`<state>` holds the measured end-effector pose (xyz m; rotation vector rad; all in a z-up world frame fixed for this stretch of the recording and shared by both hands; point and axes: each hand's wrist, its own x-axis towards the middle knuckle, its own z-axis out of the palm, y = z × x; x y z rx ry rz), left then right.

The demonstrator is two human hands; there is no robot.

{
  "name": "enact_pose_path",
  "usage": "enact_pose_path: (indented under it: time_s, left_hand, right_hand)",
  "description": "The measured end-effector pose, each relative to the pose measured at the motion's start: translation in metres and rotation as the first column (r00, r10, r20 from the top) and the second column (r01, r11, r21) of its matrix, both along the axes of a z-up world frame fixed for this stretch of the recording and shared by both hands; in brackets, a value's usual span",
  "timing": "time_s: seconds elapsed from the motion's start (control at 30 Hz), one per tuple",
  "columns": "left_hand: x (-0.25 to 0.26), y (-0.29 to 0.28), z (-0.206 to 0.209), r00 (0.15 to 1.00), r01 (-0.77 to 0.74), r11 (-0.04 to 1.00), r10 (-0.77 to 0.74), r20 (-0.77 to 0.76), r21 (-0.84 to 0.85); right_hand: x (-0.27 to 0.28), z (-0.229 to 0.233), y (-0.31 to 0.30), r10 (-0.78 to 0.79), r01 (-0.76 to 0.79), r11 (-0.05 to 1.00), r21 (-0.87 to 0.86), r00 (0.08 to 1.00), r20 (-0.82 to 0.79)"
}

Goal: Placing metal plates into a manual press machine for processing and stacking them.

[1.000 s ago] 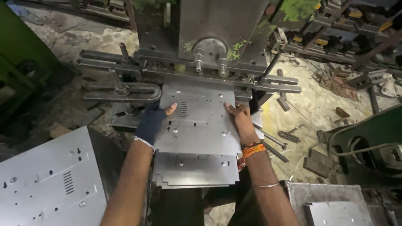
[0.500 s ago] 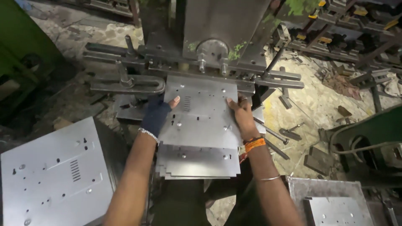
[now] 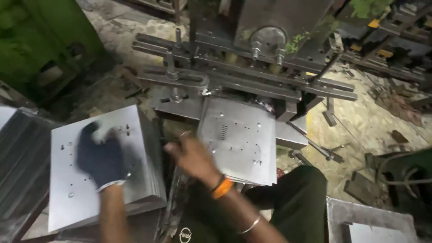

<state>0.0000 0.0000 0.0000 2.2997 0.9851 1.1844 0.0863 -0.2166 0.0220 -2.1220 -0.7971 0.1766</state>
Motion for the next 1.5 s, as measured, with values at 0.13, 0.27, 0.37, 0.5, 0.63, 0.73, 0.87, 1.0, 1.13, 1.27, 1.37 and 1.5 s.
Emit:
enact_pose_path:
  time_s: [0.13,0.27,0.37,0.5,0.63,0.73,0.87,1.0,1.13,1.27,1.37,1.5]
  left_hand:
    - [-0.067,0.060,-0.015,0.994,-0.107,0.951,0.110,-0.004,-0.290]
    - [-0.082,0.105,-0.025,0.825,-0.300,0.890,0.060,-0.562,-0.345]
    - [-0.083,0.106,-0.002,0.836,-0.287,0.874,0.028,-0.548,-0.393]
    - [-0.083,0.098,0.007,0.957,-0.159,0.915,0.051,-0.285,-0.372]
    - [-0.082,0.100,0.008,0.942,-0.192,0.919,0.074,-0.327,-0.345]
    - [-0.086,0.104,0.002,0.923,-0.176,0.914,0.025,-0.385,-0.364]
    - [-0.085,0.084,0.026,0.902,-0.190,0.901,0.004,-0.432,-0.389]
    - [-0.069,0.033,0.067,0.835,-0.143,0.842,-0.179,-0.520,-0.520]
    - [-0.023,-0.017,0.007,0.881,0.334,0.775,-0.459,-0.113,-0.537]
    - [0.033,-0.083,-0.015,0.731,0.576,0.302,-0.606,0.314,-0.760]
    - [0.080,-0.123,-0.004,0.627,0.627,0.061,-0.631,0.457,-0.776]
    - [0.159,-0.139,-0.002,0.525,0.680,0.043,-0.725,0.445,-0.732]
  right_hand:
    - [-0.042,-0.005,0.051,0.098,-0.077,0.988,0.135,0.983,-0.156]
    - [-0.057,-0.010,0.080,0.126,-0.094,0.991,0.096,0.898,-0.422]
    - [-0.059,-0.045,0.092,0.089,-0.077,0.996,0.048,0.933,-0.350]
    - [-0.060,-0.074,0.099,0.035,-0.045,0.996,0.072,0.991,0.133]
    - [-0.082,0.032,0.086,0.039,-0.032,0.990,0.139,0.998,-0.051]
    - [-0.089,0.038,0.087,0.185,0.004,0.913,0.409,0.888,-0.422]
    - [-0.076,0.049,0.062,0.150,0.235,0.866,0.441,0.719,-0.679]
    - [-0.035,0.018,-0.003,0.165,0.383,0.752,0.537,0.680,-0.715]
    - [0.002,0.014,-0.090,0.110,0.461,0.689,0.559,0.696,-0.709]
    - [0.036,-0.001,-0.165,-0.180,0.561,0.690,0.457,0.745,-0.642]
    - [0.050,0.016,-0.195,-0.244,0.569,0.691,0.446,0.764,-0.597]
    - [0.102,-0.002,-0.227,-0.290,0.534,0.704,0.469,0.818,-0.497]
